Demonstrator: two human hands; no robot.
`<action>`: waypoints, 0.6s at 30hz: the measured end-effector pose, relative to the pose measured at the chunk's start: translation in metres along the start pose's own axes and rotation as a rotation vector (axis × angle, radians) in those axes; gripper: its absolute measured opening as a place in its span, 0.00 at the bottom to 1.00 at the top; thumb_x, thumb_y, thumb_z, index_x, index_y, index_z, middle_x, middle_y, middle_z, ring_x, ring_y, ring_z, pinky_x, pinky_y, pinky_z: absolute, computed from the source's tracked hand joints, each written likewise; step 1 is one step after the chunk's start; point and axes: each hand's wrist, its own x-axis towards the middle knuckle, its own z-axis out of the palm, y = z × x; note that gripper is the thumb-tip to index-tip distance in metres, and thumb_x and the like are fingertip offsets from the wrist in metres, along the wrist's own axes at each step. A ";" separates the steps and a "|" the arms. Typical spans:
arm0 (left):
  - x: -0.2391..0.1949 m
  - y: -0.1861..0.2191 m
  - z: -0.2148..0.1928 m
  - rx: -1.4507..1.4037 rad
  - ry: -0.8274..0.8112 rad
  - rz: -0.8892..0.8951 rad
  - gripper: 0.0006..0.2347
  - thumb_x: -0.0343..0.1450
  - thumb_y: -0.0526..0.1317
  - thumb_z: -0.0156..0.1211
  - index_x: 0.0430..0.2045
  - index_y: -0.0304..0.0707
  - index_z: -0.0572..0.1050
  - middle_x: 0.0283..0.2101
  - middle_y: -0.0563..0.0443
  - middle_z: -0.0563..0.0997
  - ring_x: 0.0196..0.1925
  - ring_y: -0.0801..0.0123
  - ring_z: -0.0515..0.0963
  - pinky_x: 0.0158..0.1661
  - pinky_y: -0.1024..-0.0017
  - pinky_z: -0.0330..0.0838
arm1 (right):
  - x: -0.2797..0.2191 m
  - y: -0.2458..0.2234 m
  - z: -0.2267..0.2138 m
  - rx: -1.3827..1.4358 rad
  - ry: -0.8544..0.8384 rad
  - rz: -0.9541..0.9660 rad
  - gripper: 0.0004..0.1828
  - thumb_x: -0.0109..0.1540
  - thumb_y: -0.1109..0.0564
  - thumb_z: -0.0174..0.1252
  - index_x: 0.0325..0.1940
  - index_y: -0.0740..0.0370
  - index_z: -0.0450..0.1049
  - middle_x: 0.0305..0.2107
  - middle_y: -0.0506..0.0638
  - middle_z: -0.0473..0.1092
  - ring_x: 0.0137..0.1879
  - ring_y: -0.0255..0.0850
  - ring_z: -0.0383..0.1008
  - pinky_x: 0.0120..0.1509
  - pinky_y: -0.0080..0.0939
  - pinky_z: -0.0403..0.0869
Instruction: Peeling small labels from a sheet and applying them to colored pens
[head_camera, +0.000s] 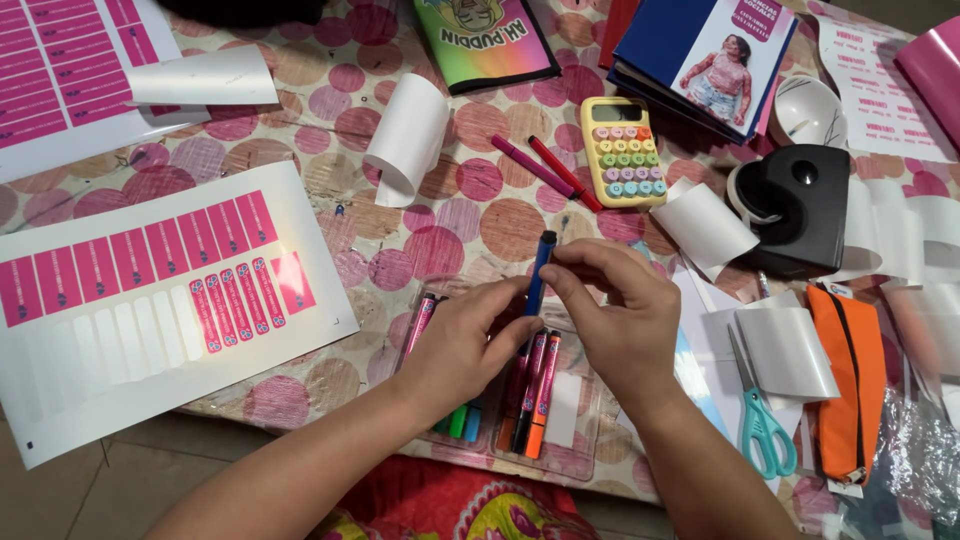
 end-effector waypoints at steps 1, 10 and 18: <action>-0.001 -0.002 0.001 0.000 0.000 0.002 0.14 0.72 0.39 0.63 0.51 0.35 0.77 0.39 0.35 0.84 0.45 0.40 0.84 0.43 0.54 0.80 | 0.000 0.001 0.000 0.000 0.001 -0.001 0.10 0.58 0.69 0.71 0.42 0.72 0.80 0.34 0.59 0.77 0.40 0.46 0.83 0.47 0.43 0.83; -0.016 -0.012 0.008 0.079 -0.006 0.068 0.15 0.72 0.38 0.63 0.52 0.34 0.76 0.39 0.37 0.84 0.44 0.42 0.84 0.42 0.56 0.79 | -0.003 -0.001 -0.006 0.037 -0.044 -0.002 0.06 0.58 0.71 0.70 0.36 0.70 0.80 0.32 0.56 0.74 0.39 0.41 0.80 0.48 0.40 0.82; -0.015 -0.015 0.012 0.085 -0.044 0.108 0.17 0.73 0.38 0.60 0.55 0.29 0.72 0.43 0.31 0.81 0.47 0.36 0.82 0.44 0.52 0.78 | -0.012 0.001 -0.003 0.147 0.088 0.068 0.20 0.58 0.70 0.71 0.41 0.64 0.63 0.34 0.55 0.75 0.39 0.37 0.78 0.50 0.38 0.79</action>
